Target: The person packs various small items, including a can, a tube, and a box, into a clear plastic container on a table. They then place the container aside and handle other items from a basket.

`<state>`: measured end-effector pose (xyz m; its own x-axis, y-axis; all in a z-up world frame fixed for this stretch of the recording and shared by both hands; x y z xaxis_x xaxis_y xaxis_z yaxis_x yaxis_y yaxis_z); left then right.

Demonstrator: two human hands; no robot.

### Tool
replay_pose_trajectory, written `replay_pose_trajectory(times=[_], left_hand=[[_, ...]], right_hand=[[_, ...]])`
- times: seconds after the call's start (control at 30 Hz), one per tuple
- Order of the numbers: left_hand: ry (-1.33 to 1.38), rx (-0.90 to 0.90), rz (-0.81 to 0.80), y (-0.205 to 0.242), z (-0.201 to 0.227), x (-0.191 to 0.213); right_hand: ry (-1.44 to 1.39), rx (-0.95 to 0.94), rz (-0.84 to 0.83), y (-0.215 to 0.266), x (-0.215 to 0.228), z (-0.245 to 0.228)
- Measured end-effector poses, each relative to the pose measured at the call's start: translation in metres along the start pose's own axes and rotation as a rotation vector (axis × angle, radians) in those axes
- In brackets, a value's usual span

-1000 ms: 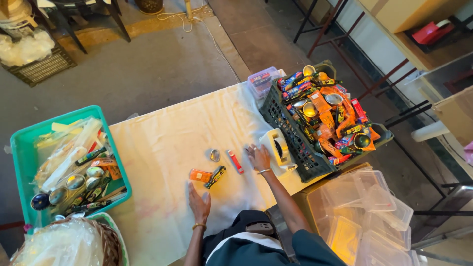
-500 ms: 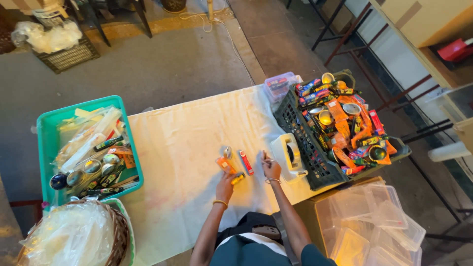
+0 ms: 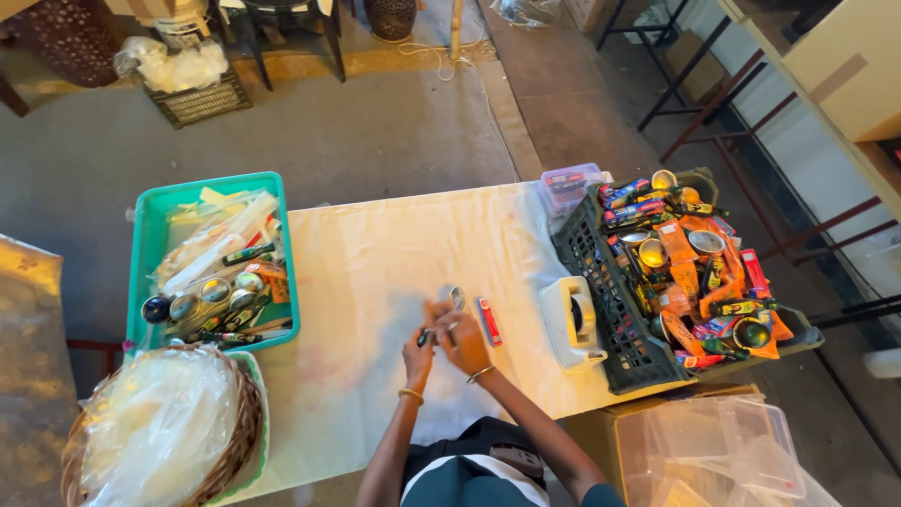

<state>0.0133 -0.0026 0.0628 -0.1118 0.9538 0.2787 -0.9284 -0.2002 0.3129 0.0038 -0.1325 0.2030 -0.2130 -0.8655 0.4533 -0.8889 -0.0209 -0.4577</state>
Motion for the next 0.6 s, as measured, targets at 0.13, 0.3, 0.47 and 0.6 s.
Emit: replay_pose_trajectory(times=[0.13, 0.3, 0.47, 0.6], left_hand=[[0.032, -0.176, 0.170, -0.006, -0.011, 0.031], [-0.028, -0.090, 0.082, 0.004, -0.012, 0.048], [0.073, -0.087, 0.062, 0.030, 0.038, 0.050], [0.076, -0.048, 0.128, 0.028, 0.037, 0.035]], right_hand=[[0.263, 0.406, -0.134, -0.011, -0.002, -0.065], [0.066, 0.353, -0.372, 0.004, -0.028, -0.028], [-0.012, 0.172, -0.296, 0.010, -0.025, 0.007], [-0.003, 0.078, -0.352, 0.011, -0.015, 0.000]])
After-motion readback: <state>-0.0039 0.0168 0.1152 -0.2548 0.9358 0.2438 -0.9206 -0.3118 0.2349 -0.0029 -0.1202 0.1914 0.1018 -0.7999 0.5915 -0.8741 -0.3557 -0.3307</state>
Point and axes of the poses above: each hand's wrist, its own y-axis away from the middle knuckle, its own x-axis out of the back of the hand, z = x × y, the point moved 1 cm from there along -y, towards the middle knuckle, and after that the axes turned 7 degrees about -y, right-handed, at the moved point
